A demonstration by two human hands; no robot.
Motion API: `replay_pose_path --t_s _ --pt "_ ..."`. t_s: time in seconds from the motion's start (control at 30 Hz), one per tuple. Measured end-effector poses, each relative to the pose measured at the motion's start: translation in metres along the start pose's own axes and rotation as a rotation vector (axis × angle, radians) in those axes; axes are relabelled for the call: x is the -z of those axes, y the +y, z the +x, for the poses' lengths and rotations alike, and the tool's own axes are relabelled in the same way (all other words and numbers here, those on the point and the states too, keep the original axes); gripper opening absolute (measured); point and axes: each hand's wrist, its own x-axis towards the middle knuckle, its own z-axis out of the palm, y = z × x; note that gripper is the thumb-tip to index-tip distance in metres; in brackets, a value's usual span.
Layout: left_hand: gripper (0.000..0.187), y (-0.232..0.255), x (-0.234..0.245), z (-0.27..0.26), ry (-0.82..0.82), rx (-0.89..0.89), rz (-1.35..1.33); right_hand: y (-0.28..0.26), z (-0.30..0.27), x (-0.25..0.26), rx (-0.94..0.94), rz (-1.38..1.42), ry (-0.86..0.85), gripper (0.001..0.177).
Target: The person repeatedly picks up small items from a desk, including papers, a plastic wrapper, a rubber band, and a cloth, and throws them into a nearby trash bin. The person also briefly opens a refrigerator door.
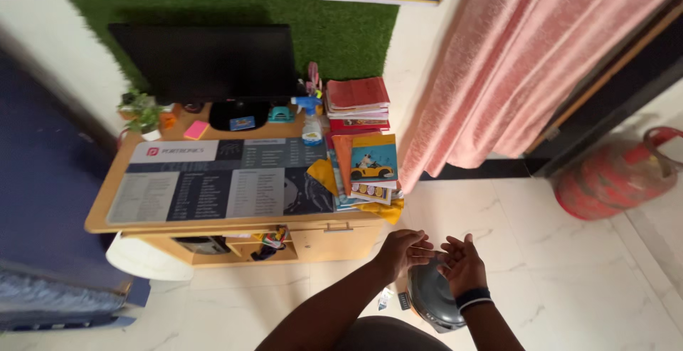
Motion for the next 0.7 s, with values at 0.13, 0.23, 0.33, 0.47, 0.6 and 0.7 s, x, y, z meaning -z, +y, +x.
replay_pose_path --t_s 0.13,0.23,0.33,0.47,0.6,0.7 --pt "0.06 -0.011 0.036 -0.008 0.125 -0.083 0.267 -0.011 0.019 0.004 -0.1 0.079 -0.023 0.069" --pt "0.078 -0.005 0.084 -0.033 0.285 -0.087 0.268 -0.015 0.028 0.002 -0.055 0.223 -0.095 0.075" --pt "0.087 0.009 0.116 -0.065 0.411 -0.149 0.165 -0.017 0.034 -0.018 -0.055 0.201 -0.162 0.074" --pt "0.092 0.021 0.141 -0.104 0.546 -0.265 0.127 0.001 0.031 -0.049 -0.123 0.056 -0.2 0.072" --pt "0.09 0.037 0.163 -0.143 0.602 -0.278 0.081 0.033 0.031 -0.092 -0.192 -0.085 -0.227 0.07" --pt "0.088 0.053 0.179 -0.179 0.635 -0.286 0.094 0.066 0.025 -0.129 -0.235 -0.132 -0.255 0.069"
